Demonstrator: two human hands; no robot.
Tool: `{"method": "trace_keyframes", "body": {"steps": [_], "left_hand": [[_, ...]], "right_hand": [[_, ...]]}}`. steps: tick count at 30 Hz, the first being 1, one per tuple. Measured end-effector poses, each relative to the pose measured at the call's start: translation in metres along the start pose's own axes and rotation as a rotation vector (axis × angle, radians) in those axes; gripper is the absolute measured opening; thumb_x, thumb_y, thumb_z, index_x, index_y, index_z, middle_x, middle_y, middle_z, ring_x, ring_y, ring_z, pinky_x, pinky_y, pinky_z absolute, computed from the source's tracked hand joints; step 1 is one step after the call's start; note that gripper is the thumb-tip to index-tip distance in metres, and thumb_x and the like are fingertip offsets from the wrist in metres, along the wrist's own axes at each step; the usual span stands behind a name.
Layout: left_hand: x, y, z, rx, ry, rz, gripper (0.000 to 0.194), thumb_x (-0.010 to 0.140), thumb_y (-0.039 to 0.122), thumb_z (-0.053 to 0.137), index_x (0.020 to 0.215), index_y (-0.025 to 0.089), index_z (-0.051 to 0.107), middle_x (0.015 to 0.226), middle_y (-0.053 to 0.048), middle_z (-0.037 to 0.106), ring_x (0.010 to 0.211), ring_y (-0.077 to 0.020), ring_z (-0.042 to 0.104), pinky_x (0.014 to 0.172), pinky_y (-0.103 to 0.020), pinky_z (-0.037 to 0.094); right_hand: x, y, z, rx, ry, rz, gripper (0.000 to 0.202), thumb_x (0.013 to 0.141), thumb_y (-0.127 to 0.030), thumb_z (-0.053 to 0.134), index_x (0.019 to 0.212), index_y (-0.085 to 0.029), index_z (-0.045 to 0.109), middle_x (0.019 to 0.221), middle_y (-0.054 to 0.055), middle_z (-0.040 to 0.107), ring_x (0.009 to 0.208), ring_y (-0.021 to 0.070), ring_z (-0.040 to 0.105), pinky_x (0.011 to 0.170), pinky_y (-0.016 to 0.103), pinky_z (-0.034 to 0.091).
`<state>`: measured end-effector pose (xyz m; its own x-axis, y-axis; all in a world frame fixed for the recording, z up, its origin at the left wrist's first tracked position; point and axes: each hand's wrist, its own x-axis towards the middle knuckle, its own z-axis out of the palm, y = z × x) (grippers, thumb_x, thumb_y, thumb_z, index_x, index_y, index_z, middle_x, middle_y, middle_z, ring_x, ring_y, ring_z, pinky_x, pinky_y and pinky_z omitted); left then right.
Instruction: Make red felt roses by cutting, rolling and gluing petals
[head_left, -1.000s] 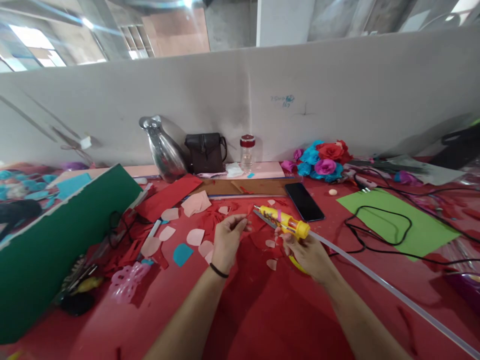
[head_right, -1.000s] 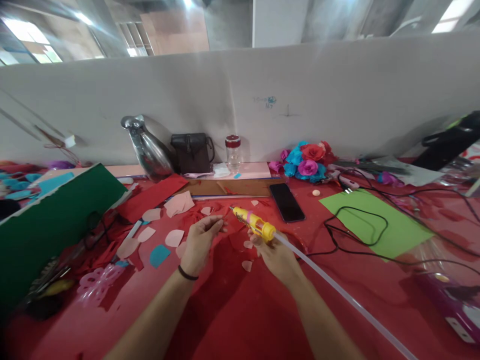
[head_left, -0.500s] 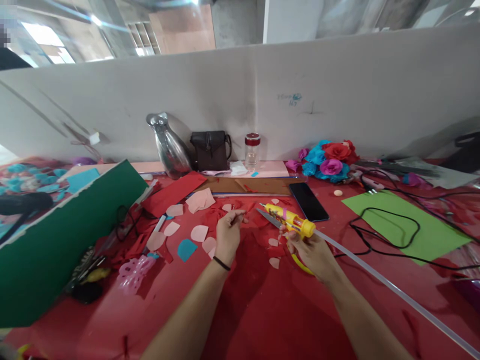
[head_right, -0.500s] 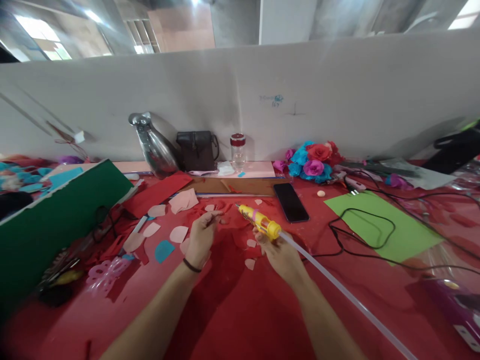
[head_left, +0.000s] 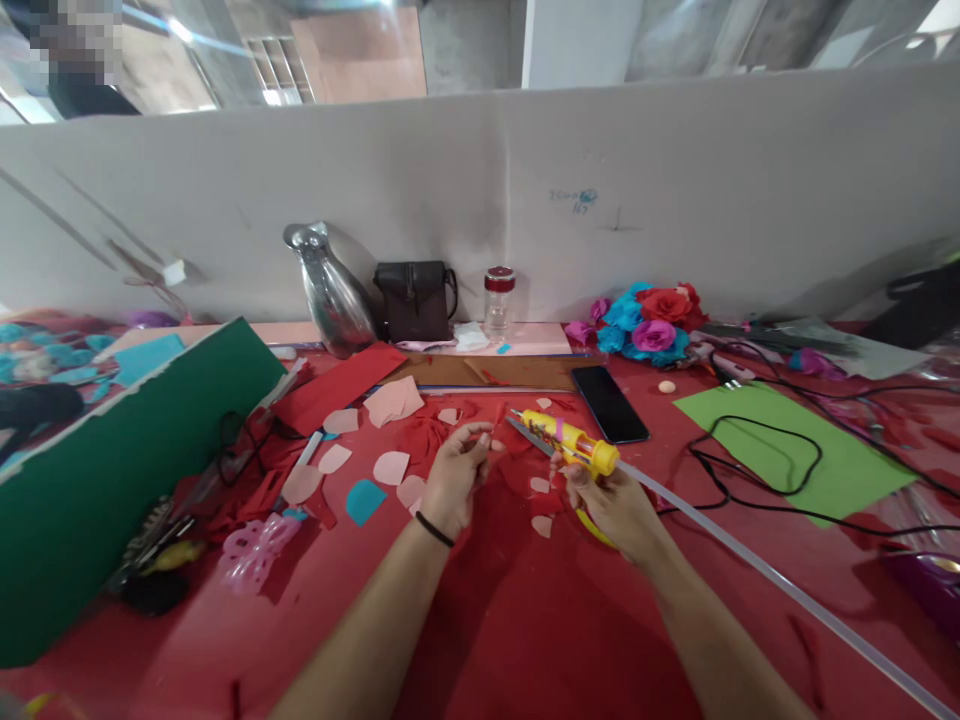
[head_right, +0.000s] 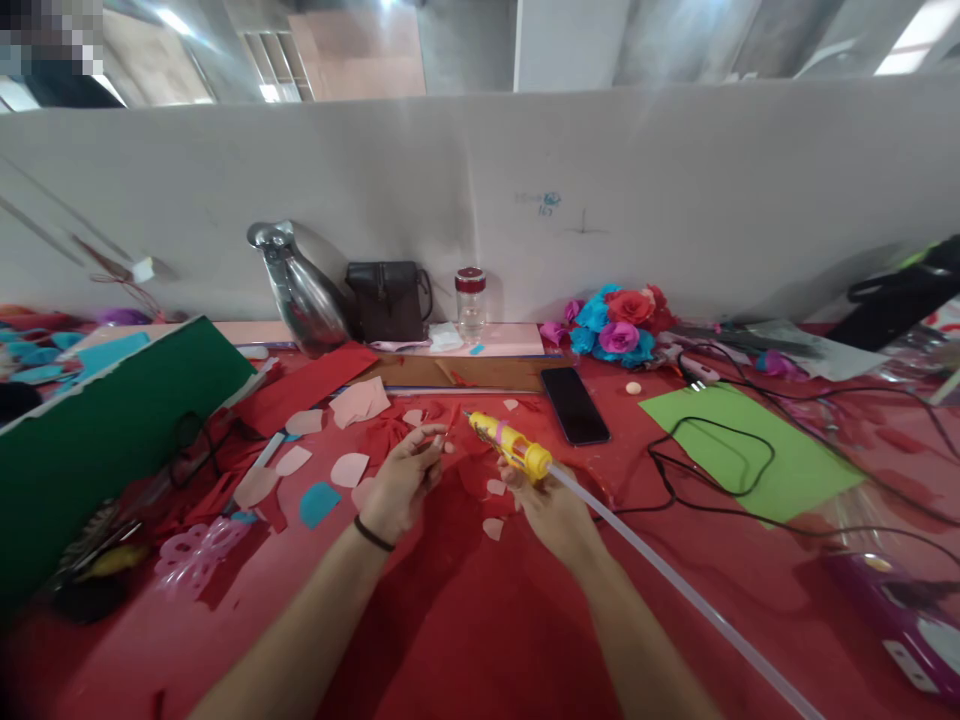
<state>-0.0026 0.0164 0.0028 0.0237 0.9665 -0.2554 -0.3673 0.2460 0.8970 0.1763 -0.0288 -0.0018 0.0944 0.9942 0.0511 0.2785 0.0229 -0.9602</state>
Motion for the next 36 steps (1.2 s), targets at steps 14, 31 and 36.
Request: {"method": "trace_keyframes", "body": {"steps": [14,31,36], "left_hand": [[0.003,0.001,-0.003,-0.100,-0.091,-0.100,0.016,0.067,0.015,0.070,0.072,0.015,0.054,0.057,0.006,0.046,0.041,-0.0016,0.033,0.043,-0.014,0.026],[0.001,0.007,0.001,-0.161,-0.188,-0.210,0.011,0.068,0.009,0.057,0.069,0.016,0.048,0.052,0.007,0.042,0.036,-0.0009,0.027,0.040,-0.012,0.023],[0.000,0.006,0.001,-0.163,-0.208,-0.208,0.012,0.068,0.008,0.056,0.068,0.016,0.048,0.052,0.008,0.042,0.035,-0.0004,0.024,0.038,-0.013,0.020]], "right_hand": [[0.001,-0.001,0.002,0.051,0.023,0.017,0.062,0.067,-0.073,0.056,0.081,-0.014,0.068,0.053,0.001,0.052,0.049,0.0152,0.054,0.052,0.029,0.047],[-0.002,-0.010,0.002,0.006,-0.007,0.046,0.067,0.067,-0.076,0.052,0.083,-0.014,0.068,0.053,0.001,0.054,0.049,0.0162,0.055,0.049,0.027,0.045],[-0.002,-0.005,0.001,0.008,-0.034,0.065,0.066,0.065,-0.078,0.053,0.080,-0.015,0.067,0.051,0.001,0.055,0.047,0.0143,0.049,0.049,0.027,0.044]]}}
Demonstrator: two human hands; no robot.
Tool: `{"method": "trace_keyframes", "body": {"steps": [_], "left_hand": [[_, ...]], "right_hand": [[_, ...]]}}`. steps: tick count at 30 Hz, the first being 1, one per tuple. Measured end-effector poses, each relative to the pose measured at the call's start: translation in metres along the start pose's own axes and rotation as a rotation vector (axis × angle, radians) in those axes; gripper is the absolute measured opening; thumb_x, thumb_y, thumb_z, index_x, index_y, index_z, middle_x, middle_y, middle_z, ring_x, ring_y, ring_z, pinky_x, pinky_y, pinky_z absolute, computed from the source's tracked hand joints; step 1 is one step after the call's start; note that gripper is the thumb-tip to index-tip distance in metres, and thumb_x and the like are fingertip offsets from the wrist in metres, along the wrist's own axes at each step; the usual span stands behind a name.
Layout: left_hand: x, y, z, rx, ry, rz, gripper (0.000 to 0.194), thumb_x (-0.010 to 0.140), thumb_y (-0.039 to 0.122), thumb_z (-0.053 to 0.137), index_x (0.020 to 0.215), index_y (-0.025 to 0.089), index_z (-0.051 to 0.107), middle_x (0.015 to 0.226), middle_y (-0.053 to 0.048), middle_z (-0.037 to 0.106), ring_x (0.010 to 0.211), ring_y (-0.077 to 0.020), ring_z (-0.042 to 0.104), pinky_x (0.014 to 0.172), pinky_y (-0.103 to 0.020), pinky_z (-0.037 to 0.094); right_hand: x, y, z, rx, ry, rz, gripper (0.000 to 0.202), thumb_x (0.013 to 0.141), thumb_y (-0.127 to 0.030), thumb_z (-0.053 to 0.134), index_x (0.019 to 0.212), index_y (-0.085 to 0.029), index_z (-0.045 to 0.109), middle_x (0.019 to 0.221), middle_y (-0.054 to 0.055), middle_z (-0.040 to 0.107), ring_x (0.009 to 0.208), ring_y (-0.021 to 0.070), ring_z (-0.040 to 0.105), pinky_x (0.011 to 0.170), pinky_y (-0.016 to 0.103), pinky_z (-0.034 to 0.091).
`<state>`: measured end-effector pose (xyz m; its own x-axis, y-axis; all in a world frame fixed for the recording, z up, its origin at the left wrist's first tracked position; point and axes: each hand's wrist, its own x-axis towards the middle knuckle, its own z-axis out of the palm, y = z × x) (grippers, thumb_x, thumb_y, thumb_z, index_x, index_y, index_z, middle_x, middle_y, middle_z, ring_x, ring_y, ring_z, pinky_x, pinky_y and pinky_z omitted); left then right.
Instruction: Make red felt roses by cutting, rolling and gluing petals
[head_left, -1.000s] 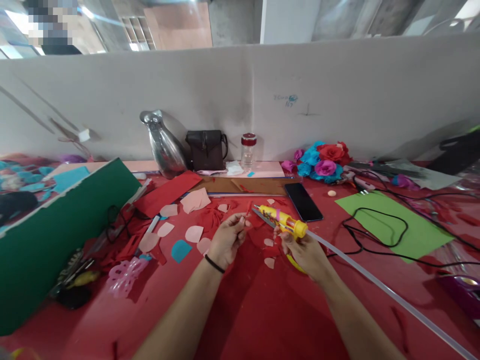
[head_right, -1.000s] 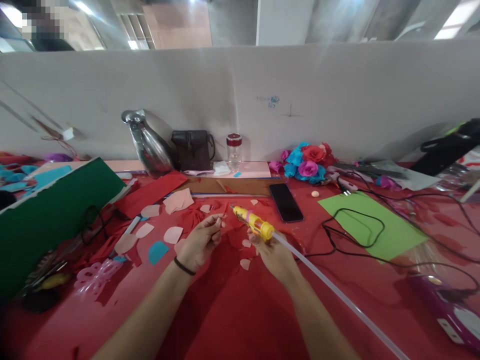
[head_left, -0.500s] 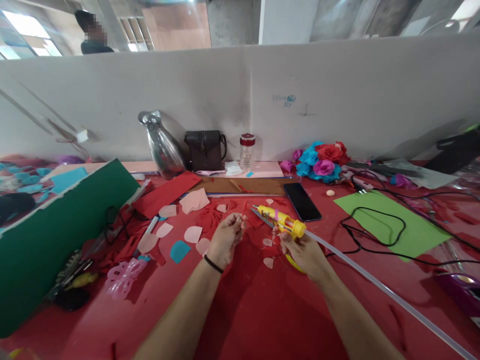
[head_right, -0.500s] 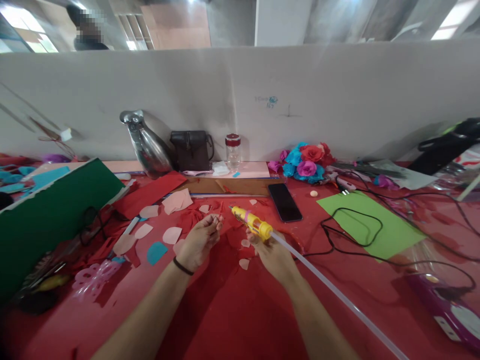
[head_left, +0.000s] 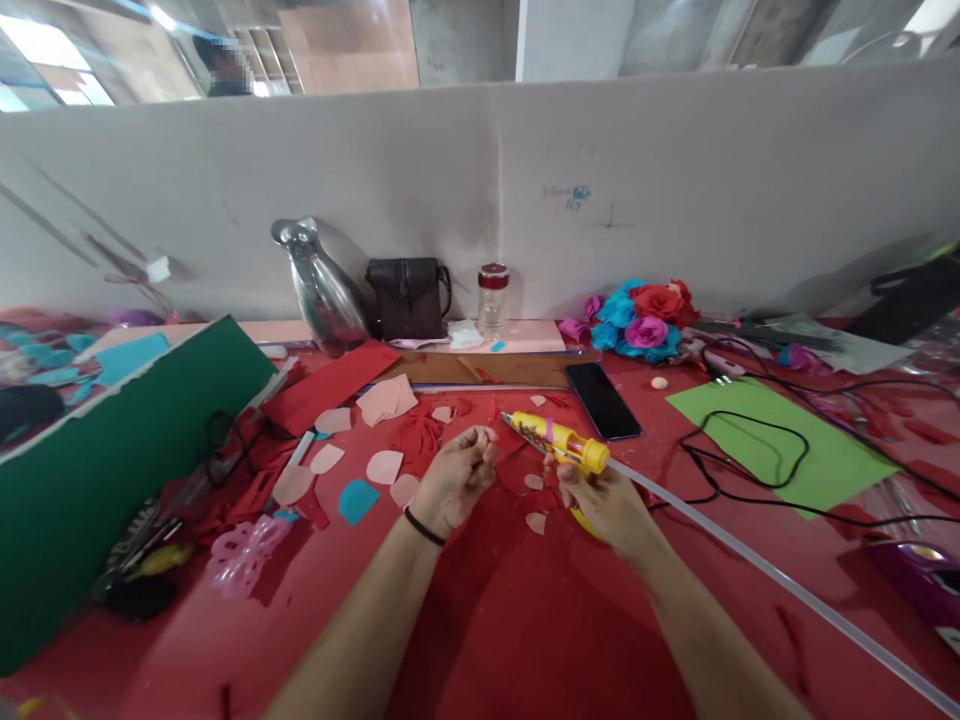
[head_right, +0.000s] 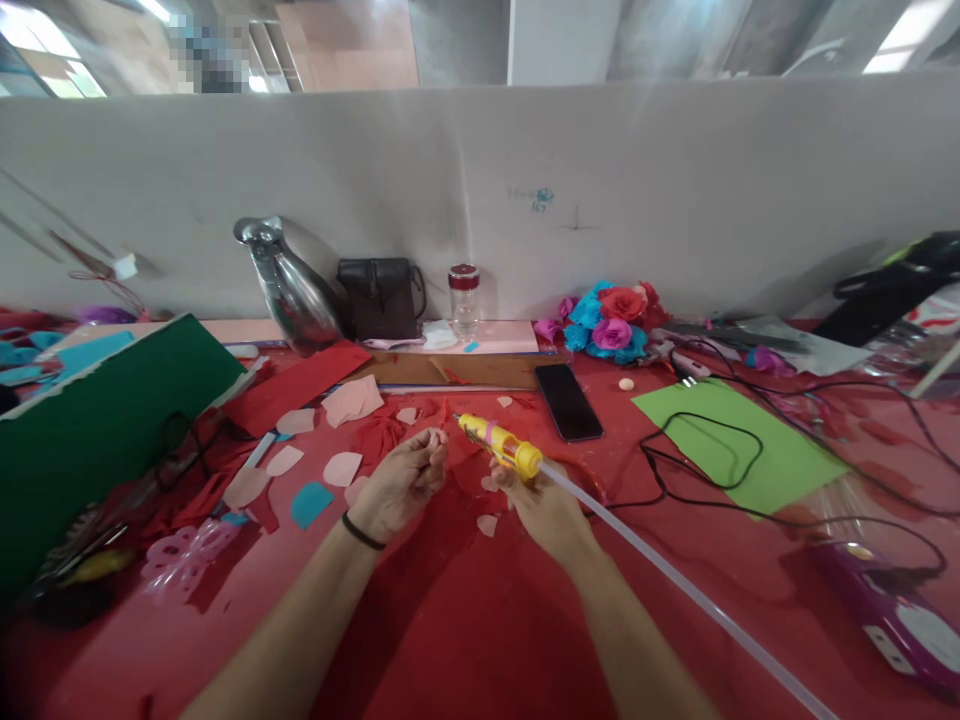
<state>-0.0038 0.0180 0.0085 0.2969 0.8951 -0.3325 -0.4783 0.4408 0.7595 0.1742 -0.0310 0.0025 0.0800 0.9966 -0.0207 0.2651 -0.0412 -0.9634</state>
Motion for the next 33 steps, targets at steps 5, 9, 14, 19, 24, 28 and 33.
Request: {"method": "trace_keyframes", "body": {"steps": [5,9,14,19,24,28,33], "left_hand": [[-0.0008,0.0018,0.0015,-0.009,-0.030,-0.041,0.012,0.068,0.006,0.053,0.068,0.017,0.047,0.051,0.008,0.041,0.034,-0.0010,0.022,0.037,-0.014,0.019],[-0.0003,0.0016,0.0003,-0.005,-0.044,-0.059,0.013,0.068,0.006,0.054,0.067,0.017,0.047,0.051,0.007,0.041,0.034,-0.0009,0.020,0.037,-0.014,0.018],[-0.0001,0.0014,-0.0013,-0.015,-0.031,-0.063,0.012,0.070,0.006,0.054,0.067,0.016,0.049,0.050,0.007,0.041,0.036,-0.0010,0.023,0.038,-0.013,0.019],[-0.0011,0.0038,-0.0006,-0.005,-0.050,-0.060,0.014,0.066,0.003,0.051,0.068,0.017,0.048,0.049,0.008,0.039,0.034,-0.0016,0.022,0.037,-0.014,0.018],[-0.0010,0.0052,-0.0006,-0.002,-0.064,-0.059,0.015,0.066,0.002,0.048,0.068,0.016,0.047,0.049,0.008,0.039,0.033,-0.0019,0.021,0.037,-0.014,0.017],[-0.0009,0.0050,-0.0012,-0.004,-0.071,-0.056,0.014,0.065,0.002,0.051,0.068,0.016,0.047,0.050,0.007,0.040,0.034,-0.0011,0.022,0.037,-0.014,0.017],[-0.0008,0.0046,-0.0027,-0.004,-0.085,-0.060,0.012,0.070,0.004,0.052,0.069,0.016,0.047,0.052,0.008,0.040,0.034,-0.0009,0.020,0.037,-0.014,0.017]], "right_hand": [[0.0012,0.0055,-0.0011,-0.055,-0.016,-0.017,0.066,0.068,-0.078,0.050,0.078,-0.016,0.069,0.049,0.000,0.051,0.048,0.0142,0.048,0.051,0.028,0.044],[0.0015,0.0075,-0.0028,-0.117,-0.023,-0.045,0.067,0.071,-0.078,0.047,0.076,-0.016,0.072,0.048,0.000,0.050,0.048,0.0147,0.049,0.053,0.028,0.044],[0.0003,0.0085,-0.0047,-0.160,-0.045,-0.034,0.066,0.074,-0.077,0.044,0.077,-0.017,0.071,0.050,0.001,0.051,0.050,0.0167,0.050,0.055,0.030,0.044],[-0.0001,0.0065,-0.0035,-0.160,-0.009,-0.050,0.060,0.073,-0.077,0.045,0.063,-0.020,0.063,0.047,-0.002,0.044,0.047,0.0149,0.046,0.051,0.028,0.042],[0.0005,0.0030,-0.0031,-0.192,0.001,-0.113,0.060,0.073,-0.076,0.046,0.053,-0.020,0.057,0.042,-0.003,0.041,0.042,0.0119,0.042,0.046,0.026,0.038],[0.0007,0.0052,-0.0037,-0.186,-0.008,-0.123,0.056,0.076,-0.071,0.049,0.050,-0.021,0.052,0.043,-0.003,0.039,0.043,0.0113,0.040,0.046,0.025,0.037],[0.0016,0.0031,-0.0019,-0.198,0.060,-0.095,0.053,0.078,-0.068,0.047,0.057,-0.021,0.055,0.045,-0.003,0.041,0.045,0.0126,0.041,0.047,0.025,0.037]]}}
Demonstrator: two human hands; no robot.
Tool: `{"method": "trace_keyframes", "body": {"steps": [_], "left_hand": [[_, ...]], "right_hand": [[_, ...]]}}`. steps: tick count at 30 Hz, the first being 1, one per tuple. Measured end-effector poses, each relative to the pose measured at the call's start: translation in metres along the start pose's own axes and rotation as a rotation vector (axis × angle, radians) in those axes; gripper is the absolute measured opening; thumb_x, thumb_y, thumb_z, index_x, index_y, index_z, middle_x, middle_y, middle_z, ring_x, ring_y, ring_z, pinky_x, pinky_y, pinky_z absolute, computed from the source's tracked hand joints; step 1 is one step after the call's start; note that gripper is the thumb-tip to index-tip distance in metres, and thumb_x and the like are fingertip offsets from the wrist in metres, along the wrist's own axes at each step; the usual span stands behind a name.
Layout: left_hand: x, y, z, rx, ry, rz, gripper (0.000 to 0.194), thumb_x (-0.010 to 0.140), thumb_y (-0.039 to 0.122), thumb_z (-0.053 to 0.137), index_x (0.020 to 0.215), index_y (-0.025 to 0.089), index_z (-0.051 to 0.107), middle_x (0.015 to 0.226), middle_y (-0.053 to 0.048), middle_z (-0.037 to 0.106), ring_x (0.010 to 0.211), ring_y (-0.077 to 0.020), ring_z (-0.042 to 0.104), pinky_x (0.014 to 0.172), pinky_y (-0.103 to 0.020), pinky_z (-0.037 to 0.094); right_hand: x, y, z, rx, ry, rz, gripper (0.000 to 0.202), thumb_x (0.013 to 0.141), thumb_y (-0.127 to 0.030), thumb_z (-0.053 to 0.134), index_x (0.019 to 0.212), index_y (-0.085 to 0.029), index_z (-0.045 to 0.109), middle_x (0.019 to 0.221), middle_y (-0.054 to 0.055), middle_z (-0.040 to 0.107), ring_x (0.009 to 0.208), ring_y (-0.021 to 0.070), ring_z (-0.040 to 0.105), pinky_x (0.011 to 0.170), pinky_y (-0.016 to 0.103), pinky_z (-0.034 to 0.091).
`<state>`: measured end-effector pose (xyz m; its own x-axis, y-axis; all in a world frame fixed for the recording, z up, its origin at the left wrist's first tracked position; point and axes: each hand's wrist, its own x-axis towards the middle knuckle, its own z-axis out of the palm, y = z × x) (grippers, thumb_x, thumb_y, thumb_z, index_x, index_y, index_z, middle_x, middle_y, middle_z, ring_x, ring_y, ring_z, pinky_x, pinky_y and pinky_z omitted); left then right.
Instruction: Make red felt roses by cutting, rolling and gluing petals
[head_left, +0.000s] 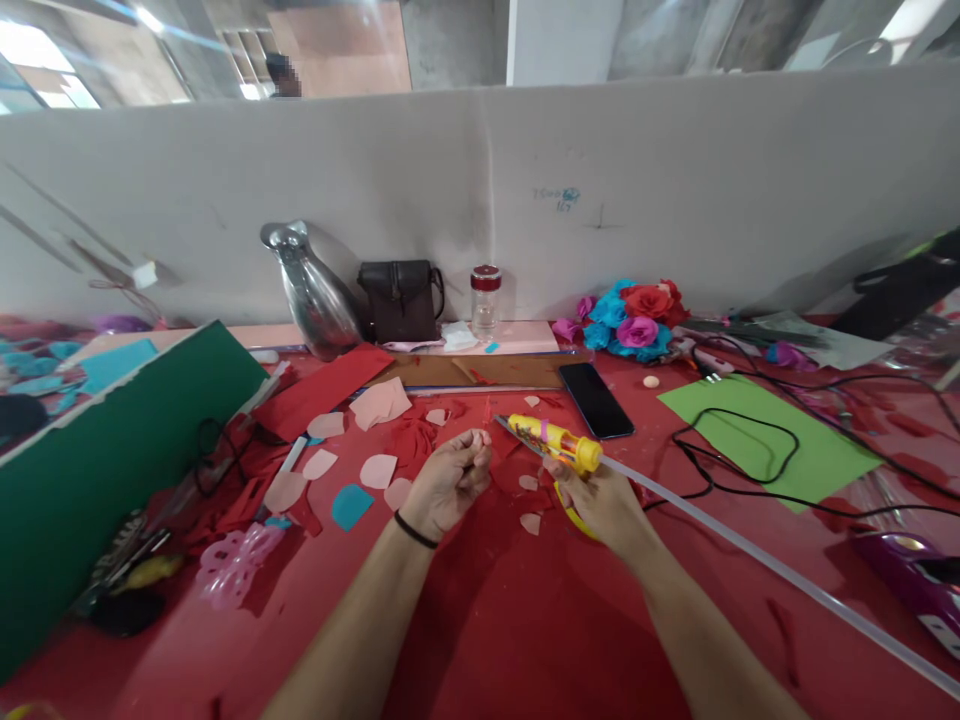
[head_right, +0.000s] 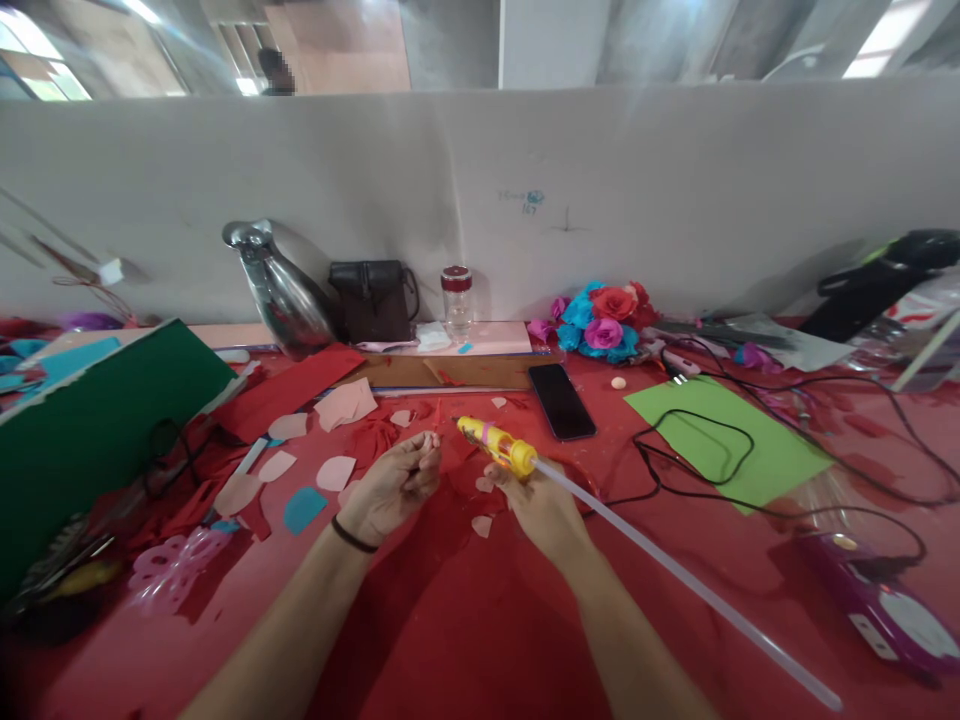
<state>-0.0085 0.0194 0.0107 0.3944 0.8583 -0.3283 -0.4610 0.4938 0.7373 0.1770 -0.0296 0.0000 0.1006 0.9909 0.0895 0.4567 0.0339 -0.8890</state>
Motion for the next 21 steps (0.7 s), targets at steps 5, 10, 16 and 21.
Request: {"method": "trace_keyframes", "body": {"steps": [5,10,16,21], "left_hand": [[-0.001,0.003,0.000,-0.015,-0.014,0.012,0.011,0.078,0.008,0.052,0.072,0.016,0.048,0.051,0.008,0.039,0.034,-0.0016,0.019,0.037,-0.015,0.019],[-0.004,0.007,0.004,-0.007,-0.002,0.026,0.014,0.080,0.009,0.051,0.068,0.016,0.048,0.050,0.006,0.039,0.036,-0.0030,0.025,0.038,-0.016,0.021],[-0.008,0.001,0.013,0.227,0.081,0.188,0.013,0.077,0.020,0.063,0.070,0.015,0.053,0.056,0.003,0.052,0.041,-0.0034,0.032,0.040,-0.015,0.023],[-0.011,0.000,0.018,0.311,0.113,0.318,0.016,0.071,0.022,0.069,0.065,0.014,0.056,0.061,0.003,0.054,0.043,-0.0029,0.034,0.041,-0.015,0.026]], "right_hand": [[0.003,0.006,-0.026,-0.208,0.124,-0.126,0.040,0.078,-0.059,0.055,0.069,-0.021,0.059,0.066,0.003,0.062,0.060,0.0184,0.056,0.056,0.027,0.042],[-0.016,0.051,-0.090,-0.558,0.055,-0.111,0.032,0.081,-0.051,0.054,0.089,-0.021,0.062,0.085,0.009,0.067,0.073,0.0231,0.063,0.063,0.030,0.045],[-0.038,0.095,-0.142,-0.852,-0.026,-0.021,0.031,0.081,-0.024,0.049,0.110,-0.019,0.059,0.109,0.012,0.063,0.093,0.0241,0.064,0.080,0.035,0.048],[-0.030,0.090,-0.150,-0.994,-0.015,-0.039,0.045,0.079,-0.010,0.046,0.123,-0.015,0.056,0.124,0.017,0.058,0.113,0.0297,0.055,0.093,0.043,0.044]]}}
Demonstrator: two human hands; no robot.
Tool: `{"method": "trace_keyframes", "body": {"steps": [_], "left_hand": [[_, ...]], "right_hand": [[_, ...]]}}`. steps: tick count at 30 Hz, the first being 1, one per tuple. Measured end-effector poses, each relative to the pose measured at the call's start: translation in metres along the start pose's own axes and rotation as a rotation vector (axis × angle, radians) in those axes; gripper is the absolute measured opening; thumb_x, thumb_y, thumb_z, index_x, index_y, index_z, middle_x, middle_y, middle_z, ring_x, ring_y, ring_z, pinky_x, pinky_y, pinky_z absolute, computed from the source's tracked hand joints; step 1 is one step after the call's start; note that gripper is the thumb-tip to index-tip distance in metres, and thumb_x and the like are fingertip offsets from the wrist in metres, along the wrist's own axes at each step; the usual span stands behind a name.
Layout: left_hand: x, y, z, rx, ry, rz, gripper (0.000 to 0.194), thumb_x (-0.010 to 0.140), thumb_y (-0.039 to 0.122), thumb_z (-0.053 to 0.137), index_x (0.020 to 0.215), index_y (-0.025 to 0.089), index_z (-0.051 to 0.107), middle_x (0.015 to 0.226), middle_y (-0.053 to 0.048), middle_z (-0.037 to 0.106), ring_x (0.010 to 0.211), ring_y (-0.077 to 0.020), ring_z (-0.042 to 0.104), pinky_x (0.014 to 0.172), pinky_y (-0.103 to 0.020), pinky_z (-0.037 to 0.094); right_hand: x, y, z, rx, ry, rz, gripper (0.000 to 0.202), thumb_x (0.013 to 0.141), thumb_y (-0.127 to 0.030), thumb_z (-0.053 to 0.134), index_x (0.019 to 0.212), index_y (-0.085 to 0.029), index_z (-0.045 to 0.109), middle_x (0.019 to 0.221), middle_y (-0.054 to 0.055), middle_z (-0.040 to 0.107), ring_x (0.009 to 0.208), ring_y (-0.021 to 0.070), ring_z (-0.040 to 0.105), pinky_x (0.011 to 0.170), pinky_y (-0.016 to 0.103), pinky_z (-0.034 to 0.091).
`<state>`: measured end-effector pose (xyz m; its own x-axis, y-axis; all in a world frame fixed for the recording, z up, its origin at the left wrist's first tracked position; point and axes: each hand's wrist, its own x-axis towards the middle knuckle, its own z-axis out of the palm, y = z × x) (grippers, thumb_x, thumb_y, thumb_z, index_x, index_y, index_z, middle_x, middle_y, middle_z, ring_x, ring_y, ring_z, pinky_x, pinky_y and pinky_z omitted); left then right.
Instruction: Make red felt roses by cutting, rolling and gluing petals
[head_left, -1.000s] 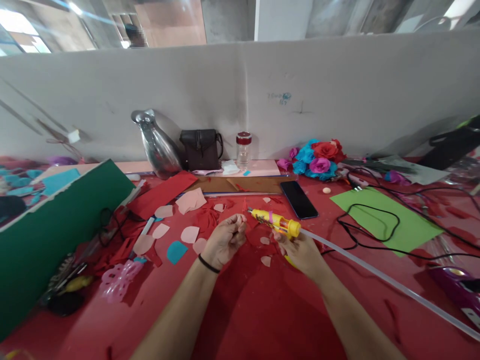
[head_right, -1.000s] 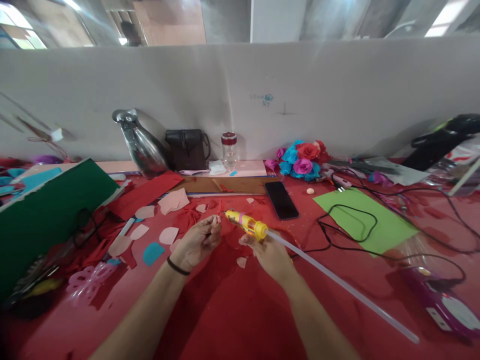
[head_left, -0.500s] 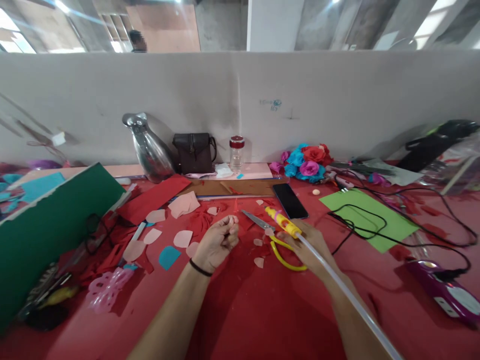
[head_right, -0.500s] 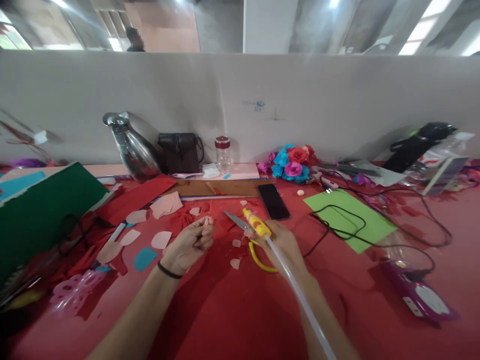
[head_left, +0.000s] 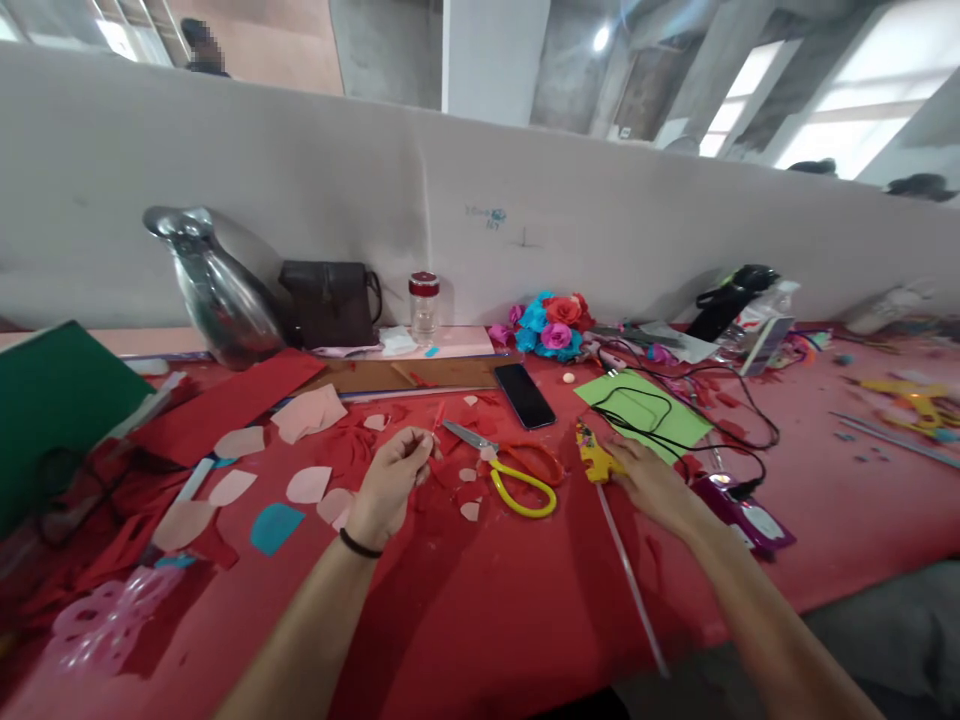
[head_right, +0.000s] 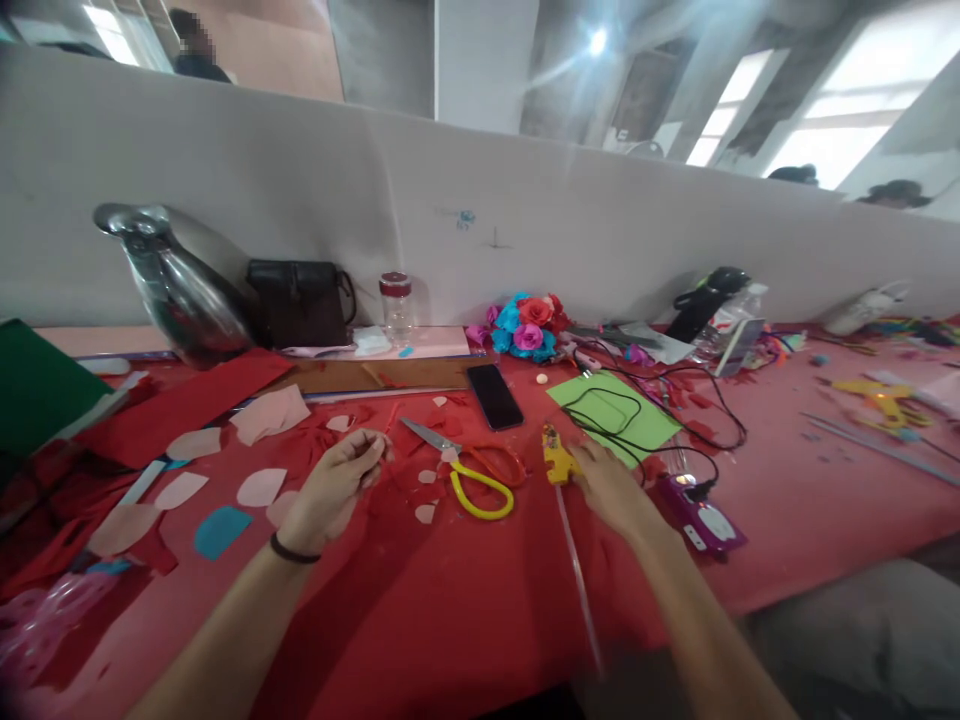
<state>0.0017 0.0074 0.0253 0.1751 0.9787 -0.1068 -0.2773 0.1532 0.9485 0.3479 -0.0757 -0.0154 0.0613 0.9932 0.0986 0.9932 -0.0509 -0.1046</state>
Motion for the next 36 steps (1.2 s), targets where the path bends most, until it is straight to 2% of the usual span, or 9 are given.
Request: {"method": "trace_keyframes", "body": {"steps": [3,7,9,12,15,20,25,33,36], "left_hand": [[-0.001,0.000,0.000,-0.032,-0.015,0.009,0.019,0.070,0.024,0.070,0.063,0.015,0.055,0.059,0.004,0.052,0.044,-0.0033,0.035,0.042,-0.015,0.028],[-0.001,0.001,-0.003,-0.194,-0.102,-0.088,0.016,0.075,0.020,0.064,0.066,0.016,0.052,0.052,0.004,0.048,0.041,-0.0037,0.034,0.041,-0.014,0.026],[-0.001,0.002,-0.006,-0.315,-0.165,-0.163,0.013,0.077,0.013,0.058,0.067,0.016,0.050,0.050,0.006,0.043,0.038,-0.0027,0.027,0.040,-0.014,0.024],[-0.001,0.005,-0.011,-0.466,-0.255,-0.242,0.015,0.075,0.003,0.048,0.066,0.016,0.047,0.048,0.007,0.037,0.035,-0.0026,0.021,0.038,-0.014,0.021],[-0.002,0.004,-0.012,-0.534,-0.321,-0.282,0.015,0.072,0.001,0.047,0.067,0.015,0.047,0.047,0.007,0.034,0.035,-0.0026,0.019,0.038,-0.014,0.020],[-0.005,-0.006,-0.003,-0.478,-0.355,-0.296,0.009,0.077,0.012,0.056,0.070,0.014,0.051,0.047,0.006,0.038,0.035,-0.0020,0.020,0.038,-0.015,0.018],[-0.010,-0.008,0.007,-0.384,-0.290,-0.234,0.017,0.073,0.022,0.069,0.071,0.014,0.054,0.049,0.006,0.042,0.041,-0.0028,0.030,0.041,-0.013,0.023],[-0.009,-0.006,0.002,-0.481,-0.316,-0.268,0.011,0.078,0.018,0.063,0.074,0.013,0.054,0.050,0.006,0.038,0.041,-0.0027,0.027,0.042,-0.013,0.023],[-0.009,-0.005,-0.001,-0.646,-0.306,-0.293,0.013,0.083,0.014,0.054,0.071,0.014,0.050,0.051,0.007,0.033,0.039,-0.0024,0.021,0.041,-0.013,0.023]], "right_hand": [[-0.003,-0.026,-0.018,-0.079,0.009,0.081,0.047,0.072,-0.002,0.046,0.114,-0.014,0.063,0.118,0.021,0.061,0.102,0.0355,0.059,0.085,0.048,0.046],[0.000,-0.105,-0.028,0.070,0.116,-0.002,0.043,0.079,-0.006,0.040,0.113,-0.020,0.063,0.113,0.013,0.066,0.102,0.0273,0.060,0.087,0.040,0.046],[0.014,-0.154,-0.020,0.614,0.148,-0.004,0.027,0.085,-0.021,0.044,0.100,-0.023,0.066,0.101,0.008,0.070,0.093,0.0233,0.064,0.083,0.037,0.049],[0.044,-0.215,-0.002,1.435,0.044,0.205,0.019,0.074,-0.037,0.060,0.082,-0.020,0.066,0.073,0.003,0.069,0.072,0.0199,0.065,0.068,0.033,0.053],[0.065,-0.245,0.009,1.783,-0.036,0.279,0.026,0.059,-0.038,0.072,0.075,-0.020,0.065,0.068,0.000,0.067,0.066,0.0155,0.063,0.066,0.029,0.052],[0.064,-0.242,0.008,2.105,-0.035,0.357,0.026,0.050,-0.032,0.082,0.065,-0.019,0.066,0.060,-0.005,0.063,0.055,0.0084,0.056,0.058,0.020,0.047],[0.060,-0.234,0.001,2.129,-0.066,0.344,0.026,0.049,-0.032,0.085,0.064,-0.019,0.068,0.055,-0.006,0.061,0.047,0.0067,0.050,0.046,0.018,0.041],[0.060,-0.230,0.002,2.160,-0.047,0.325,0.027,0.050,-0.030,0.087,0.068,-0.020,0.069,0.064,-0.003,0.068,0.060,0.0088,0.061,0.061,0.020,0.050],[0.062,-0.219,0.010,2.193,0.042,0.456,0.028,0.052,-0.028,0.086,0.072,-0.023,0.069,0.070,-0.003,0.070,0.063,0.0099,0.063,0.062,0.021,0.052]]}}
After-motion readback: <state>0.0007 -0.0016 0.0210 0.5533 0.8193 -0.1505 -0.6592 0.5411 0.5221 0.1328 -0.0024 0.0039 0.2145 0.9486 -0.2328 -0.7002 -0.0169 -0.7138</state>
